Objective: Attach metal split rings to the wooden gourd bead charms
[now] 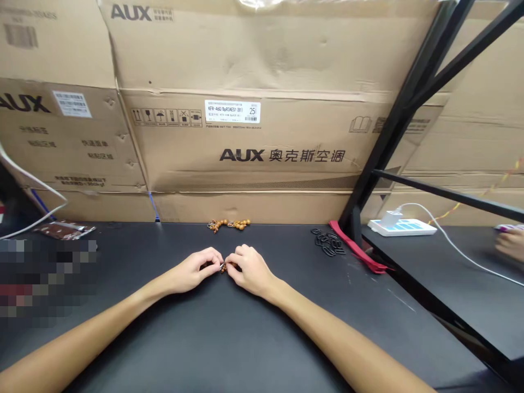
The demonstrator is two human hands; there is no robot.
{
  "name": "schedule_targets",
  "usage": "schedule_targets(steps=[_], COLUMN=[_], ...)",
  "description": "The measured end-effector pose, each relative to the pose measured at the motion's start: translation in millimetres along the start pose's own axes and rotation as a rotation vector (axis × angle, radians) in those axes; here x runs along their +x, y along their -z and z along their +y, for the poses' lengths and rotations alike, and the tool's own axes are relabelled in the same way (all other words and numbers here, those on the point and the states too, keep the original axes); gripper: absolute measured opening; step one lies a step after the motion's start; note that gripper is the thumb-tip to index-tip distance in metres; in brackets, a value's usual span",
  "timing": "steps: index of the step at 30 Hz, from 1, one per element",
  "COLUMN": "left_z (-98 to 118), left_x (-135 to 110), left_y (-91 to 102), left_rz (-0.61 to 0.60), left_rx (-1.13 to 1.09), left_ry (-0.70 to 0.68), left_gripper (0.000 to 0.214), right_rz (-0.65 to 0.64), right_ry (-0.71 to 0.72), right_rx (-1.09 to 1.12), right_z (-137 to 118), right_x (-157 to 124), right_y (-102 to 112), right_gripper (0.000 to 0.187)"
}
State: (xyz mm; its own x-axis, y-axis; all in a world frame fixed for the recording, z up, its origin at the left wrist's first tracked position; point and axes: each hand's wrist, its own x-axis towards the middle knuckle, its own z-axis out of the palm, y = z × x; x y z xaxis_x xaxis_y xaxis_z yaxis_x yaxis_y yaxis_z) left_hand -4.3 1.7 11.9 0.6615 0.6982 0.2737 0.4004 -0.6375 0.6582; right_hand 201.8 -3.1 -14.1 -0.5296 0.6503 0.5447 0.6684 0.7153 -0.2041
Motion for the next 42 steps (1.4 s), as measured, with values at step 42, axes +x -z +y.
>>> schedule_targets(steps=[42], left_z=[-3.0], left_x=[-1.4], left_y=[-5.4], left_rz=[0.126], left_rx=[0.176], left_ry=[0.000], left_gripper=[0.017], right_rz=[0.000], right_ry=[0.003], right_rx=[-0.023], right_z=[3.8], right_x=[-1.8], right_y=[3.5], right_gripper=[0.012])
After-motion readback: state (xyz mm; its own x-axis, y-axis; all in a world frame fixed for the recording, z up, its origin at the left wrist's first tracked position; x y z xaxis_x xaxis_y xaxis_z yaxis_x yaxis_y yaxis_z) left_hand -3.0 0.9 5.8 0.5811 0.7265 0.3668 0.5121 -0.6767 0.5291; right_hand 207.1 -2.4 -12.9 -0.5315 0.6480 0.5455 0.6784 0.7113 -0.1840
